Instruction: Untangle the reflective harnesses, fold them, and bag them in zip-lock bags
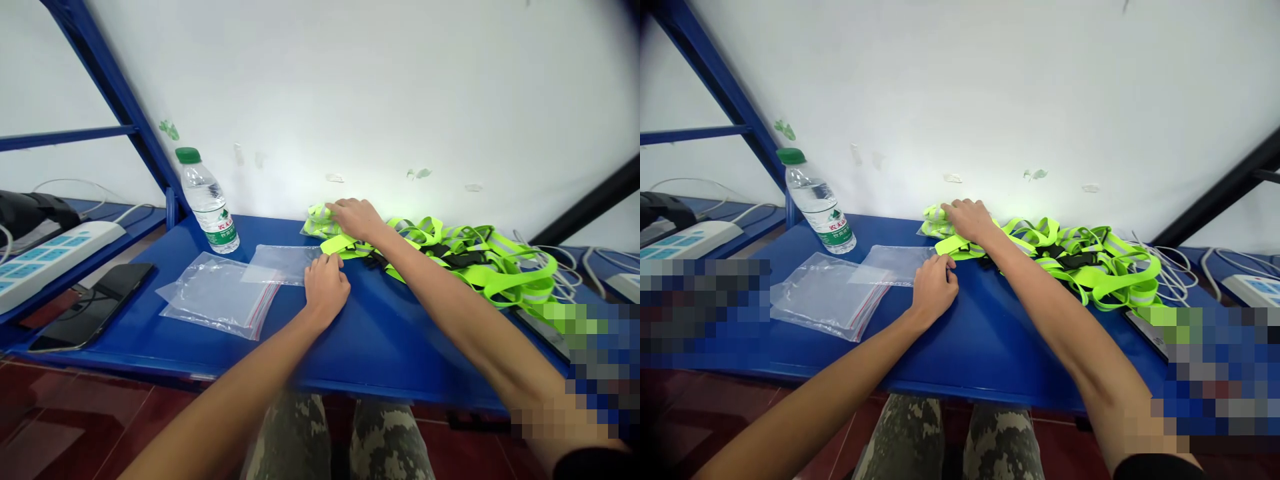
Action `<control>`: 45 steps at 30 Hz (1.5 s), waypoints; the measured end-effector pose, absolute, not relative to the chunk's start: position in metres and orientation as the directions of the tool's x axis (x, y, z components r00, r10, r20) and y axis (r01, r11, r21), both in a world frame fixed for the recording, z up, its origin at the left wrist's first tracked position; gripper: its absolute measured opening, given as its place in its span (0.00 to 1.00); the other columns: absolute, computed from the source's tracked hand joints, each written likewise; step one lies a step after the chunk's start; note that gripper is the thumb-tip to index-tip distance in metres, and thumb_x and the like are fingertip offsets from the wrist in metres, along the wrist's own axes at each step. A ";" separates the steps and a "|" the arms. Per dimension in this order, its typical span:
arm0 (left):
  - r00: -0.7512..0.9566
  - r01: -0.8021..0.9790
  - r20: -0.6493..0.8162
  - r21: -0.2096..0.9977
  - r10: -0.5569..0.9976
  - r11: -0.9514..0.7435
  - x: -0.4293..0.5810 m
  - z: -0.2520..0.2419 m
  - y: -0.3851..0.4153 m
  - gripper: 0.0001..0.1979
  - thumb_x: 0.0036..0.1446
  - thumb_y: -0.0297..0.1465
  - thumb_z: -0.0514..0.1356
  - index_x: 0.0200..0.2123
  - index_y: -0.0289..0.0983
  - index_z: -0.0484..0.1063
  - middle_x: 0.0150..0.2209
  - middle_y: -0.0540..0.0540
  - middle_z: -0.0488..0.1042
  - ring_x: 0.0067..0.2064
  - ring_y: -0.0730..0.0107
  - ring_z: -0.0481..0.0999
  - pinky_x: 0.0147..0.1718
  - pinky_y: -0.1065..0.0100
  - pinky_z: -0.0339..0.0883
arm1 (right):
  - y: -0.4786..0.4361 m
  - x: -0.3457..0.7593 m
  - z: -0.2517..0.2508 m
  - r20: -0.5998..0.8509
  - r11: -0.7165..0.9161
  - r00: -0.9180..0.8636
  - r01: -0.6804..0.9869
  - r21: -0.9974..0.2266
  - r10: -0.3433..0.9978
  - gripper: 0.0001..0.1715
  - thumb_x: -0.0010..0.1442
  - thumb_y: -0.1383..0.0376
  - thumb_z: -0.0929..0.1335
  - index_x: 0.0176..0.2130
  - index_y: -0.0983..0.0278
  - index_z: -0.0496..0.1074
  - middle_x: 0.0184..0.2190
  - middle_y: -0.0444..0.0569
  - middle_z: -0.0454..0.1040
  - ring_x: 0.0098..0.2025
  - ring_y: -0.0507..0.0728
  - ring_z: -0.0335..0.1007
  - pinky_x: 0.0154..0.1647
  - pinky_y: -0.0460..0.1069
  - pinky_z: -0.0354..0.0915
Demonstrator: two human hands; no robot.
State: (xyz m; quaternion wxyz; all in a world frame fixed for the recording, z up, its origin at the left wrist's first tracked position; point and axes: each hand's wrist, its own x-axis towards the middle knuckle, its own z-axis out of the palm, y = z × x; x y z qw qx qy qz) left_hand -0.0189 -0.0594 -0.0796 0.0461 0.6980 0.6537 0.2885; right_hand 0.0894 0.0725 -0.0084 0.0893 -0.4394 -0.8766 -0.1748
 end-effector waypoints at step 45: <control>0.476 0.202 0.284 0.886 0.832 -0.418 0.074 -0.051 -0.021 0.24 0.53 0.45 0.65 0.47 0.34 0.74 0.47 0.38 0.78 0.43 0.54 0.79 0.47 0.56 0.69 | -0.044 0.223 0.051 0.655 0.544 0.073 0.491 -0.680 0.752 0.13 0.62 0.58 0.65 0.46 0.60 0.62 0.33 0.46 0.69 0.37 0.55 0.72 0.37 0.51 0.69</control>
